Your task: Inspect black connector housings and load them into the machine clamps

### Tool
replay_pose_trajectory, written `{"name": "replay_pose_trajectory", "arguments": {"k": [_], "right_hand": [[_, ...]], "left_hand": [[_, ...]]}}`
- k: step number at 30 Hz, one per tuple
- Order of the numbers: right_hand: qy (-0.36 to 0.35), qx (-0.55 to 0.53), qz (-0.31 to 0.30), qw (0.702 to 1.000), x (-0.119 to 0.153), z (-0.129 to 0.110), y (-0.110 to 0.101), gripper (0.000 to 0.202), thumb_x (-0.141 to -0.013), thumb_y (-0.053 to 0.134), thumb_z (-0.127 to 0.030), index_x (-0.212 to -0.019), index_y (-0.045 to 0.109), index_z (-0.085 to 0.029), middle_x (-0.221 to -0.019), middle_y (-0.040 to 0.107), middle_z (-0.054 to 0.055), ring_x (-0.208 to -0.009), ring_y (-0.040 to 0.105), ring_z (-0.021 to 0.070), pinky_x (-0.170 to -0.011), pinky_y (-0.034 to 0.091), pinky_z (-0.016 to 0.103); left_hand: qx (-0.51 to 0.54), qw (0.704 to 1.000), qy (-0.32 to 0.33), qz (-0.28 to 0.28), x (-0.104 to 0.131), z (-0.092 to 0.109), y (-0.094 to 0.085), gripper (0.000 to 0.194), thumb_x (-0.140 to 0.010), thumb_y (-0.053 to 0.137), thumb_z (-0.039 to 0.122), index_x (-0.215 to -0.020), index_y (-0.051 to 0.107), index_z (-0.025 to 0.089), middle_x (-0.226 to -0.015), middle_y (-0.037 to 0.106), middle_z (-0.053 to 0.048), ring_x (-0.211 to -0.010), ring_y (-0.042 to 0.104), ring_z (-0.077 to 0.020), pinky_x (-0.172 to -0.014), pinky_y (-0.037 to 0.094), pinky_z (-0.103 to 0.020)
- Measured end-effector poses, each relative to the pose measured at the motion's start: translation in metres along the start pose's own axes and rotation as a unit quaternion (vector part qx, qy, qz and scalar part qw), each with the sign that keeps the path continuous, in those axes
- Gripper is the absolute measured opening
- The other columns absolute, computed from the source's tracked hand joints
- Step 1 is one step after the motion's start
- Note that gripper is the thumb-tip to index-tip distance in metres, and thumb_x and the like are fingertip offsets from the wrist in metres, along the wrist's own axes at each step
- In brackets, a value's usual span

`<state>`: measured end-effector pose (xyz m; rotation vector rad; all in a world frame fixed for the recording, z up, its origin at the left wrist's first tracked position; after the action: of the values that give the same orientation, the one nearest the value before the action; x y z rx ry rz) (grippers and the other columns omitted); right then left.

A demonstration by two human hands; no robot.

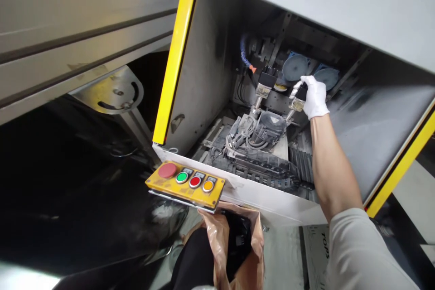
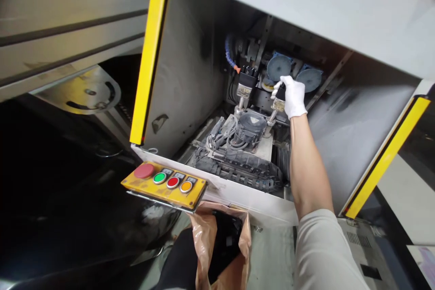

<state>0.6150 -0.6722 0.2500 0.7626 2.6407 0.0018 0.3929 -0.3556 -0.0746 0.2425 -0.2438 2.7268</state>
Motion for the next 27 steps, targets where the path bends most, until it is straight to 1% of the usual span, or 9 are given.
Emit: {"name": "replay_pose_trajectory", "arguments": {"k": [2, 4, 9, 14, 17, 20, 23, 25, 27], "right_hand": [[0.007, -0.015, -0.013, 1.000, 0.000, 0.000, -0.005, 0.033, -0.083, 0.069, -0.038, -0.058, 0.055, -0.021, -0.053, 0.058, -0.003, -0.045, 0.056, 0.0126, -0.048, 0.057, 0.028], [0.037, -0.031, -0.060, 0.997, 0.001, -0.003, -0.011, 0.033, -0.085, 0.069, -0.044, -0.063, 0.061, -0.020, -0.060, 0.065, 0.001, -0.054, 0.063, 0.0152, -0.053, 0.059, 0.029], [0.061, -0.093, -0.086, 0.990, 0.007, -0.012, -0.023, 0.039, -0.087, 0.063, -0.060, -0.074, 0.066, -0.023, -0.078, 0.074, 0.003, -0.071, 0.070, 0.0181, -0.064, 0.062, 0.031], [0.046, -0.076, -0.100, 0.991, 0.008, -0.006, -0.011, 0.029, -0.090, 0.058, -0.035, -0.064, 0.061, -0.020, -0.060, 0.062, 0.001, -0.056, 0.060, 0.0136, -0.052, 0.056, 0.027], [0.000, -0.013, -0.066, 0.998, 0.004, -0.002, -0.006, 0.031, -0.089, 0.059, -0.033, -0.059, 0.056, -0.022, -0.053, 0.055, -0.001, -0.048, 0.052, 0.0131, -0.044, 0.052, 0.027], [-0.027, 0.019, -0.057, 0.998, 0.002, 0.001, -0.004, 0.034, -0.088, 0.064, -0.036, -0.058, 0.054, -0.024, -0.052, 0.055, -0.001, -0.046, 0.051, 0.0140, -0.043, 0.053, 0.030], [-0.026, 0.024, -0.047, 0.998, 0.002, -0.002, -0.004, 0.035, -0.089, 0.062, -0.034, -0.056, 0.054, -0.024, -0.051, 0.054, -0.002, -0.044, 0.051, 0.0141, -0.045, 0.055, 0.032], [-0.012, 0.048, -0.027, 0.998, 0.003, -0.009, -0.004, 0.036, -0.092, 0.055, -0.030, -0.056, 0.055, -0.023, -0.051, 0.054, -0.002, -0.044, 0.050, 0.0135, -0.047, 0.055, 0.031], [0.009, 0.096, 0.005, 0.995, 0.010, -0.021, -0.002, 0.041, -0.098, 0.048, -0.024, -0.057, 0.054, -0.023, -0.052, 0.054, -0.001, -0.045, 0.049, 0.0122, -0.050, 0.054, 0.028]], "left_hand": [[0.015, 1.000, 0.004, -0.003, -0.001, -0.003, -0.005, 0.039, -0.092, 0.063, 0.055, -0.116, 0.075, 0.027, -0.085, 0.075, -0.007, -0.119, 0.067, -0.0427, -0.087, 0.062, -0.058], [0.030, 0.999, 0.011, 0.014, 0.000, -0.005, -0.003, 0.043, -0.094, 0.058, 0.059, -0.120, 0.074, 0.030, -0.089, 0.075, -0.006, -0.123, 0.066, -0.0439, -0.088, 0.062, -0.060], [0.039, 0.998, 0.019, 0.047, 0.002, -0.001, 0.017, 0.051, -0.099, 0.040, 0.064, -0.126, 0.071, 0.033, -0.097, 0.076, -0.004, -0.127, 0.065, -0.0443, -0.084, 0.063, -0.058], [0.039, 0.996, 0.002, 0.074, 0.003, 0.006, 0.027, 0.052, -0.093, 0.050, 0.069, -0.127, 0.071, 0.035, -0.092, 0.074, -0.005, -0.118, 0.068, -0.0452, -0.075, 0.063, -0.053], [0.033, 0.998, -0.024, 0.037, -0.003, 0.006, 0.012, 0.055, -0.096, 0.044, 0.069, -0.117, 0.075, 0.029, -0.086, 0.072, -0.007, -0.109, 0.071, -0.0418, -0.072, 0.061, -0.047], [0.033, 0.998, -0.035, -0.033, -0.018, 0.006, -0.009, 0.044, -0.090, 0.060, 0.064, -0.100, 0.078, 0.025, -0.077, 0.069, -0.007, -0.096, 0.072, -0.0379, -0.068, 0.058, -0.043], [0.035, 0.997, -0.043, -0.061, -0.026, 0.011, -0.018, 0.042, -0.086, 0.066, 0.063, -0.089, 0.078, 0.023, -0.071, 0.066, -0.006, -0.088, 0.071, -0.0342, -0.068, 0.056, -0.042], [0.044, 0.994, -0.068, -0.076, -0.014, 0.017, -0.019, 0.046, -0.085, 0.064, 0.068, -0.088, 0.078, 0.025, -0.067, 0.063, -0.005, -0.084, 0.070, -0.0333, -0.067, 0.055, -0.042], [0.062, 0.986, -0.106, -0.111, 0.018, 0.020, -0.023, 0.049, -0.077, 0.071, 0.073, -0.092, 0.078, 0.026, -0.066, 0.062, -0.005, -0.080, 0.068, -0.0334, -0.064, 0.054, -0.042]]}}
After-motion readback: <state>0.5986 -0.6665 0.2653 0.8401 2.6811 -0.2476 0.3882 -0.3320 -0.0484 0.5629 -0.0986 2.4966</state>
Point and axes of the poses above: each hand's wrist, its own x-axis away from the middle knuckle, its own y-axis out of the palm, z = x × y, the point moved 1 cm from there along -x, towards the middle knuckle
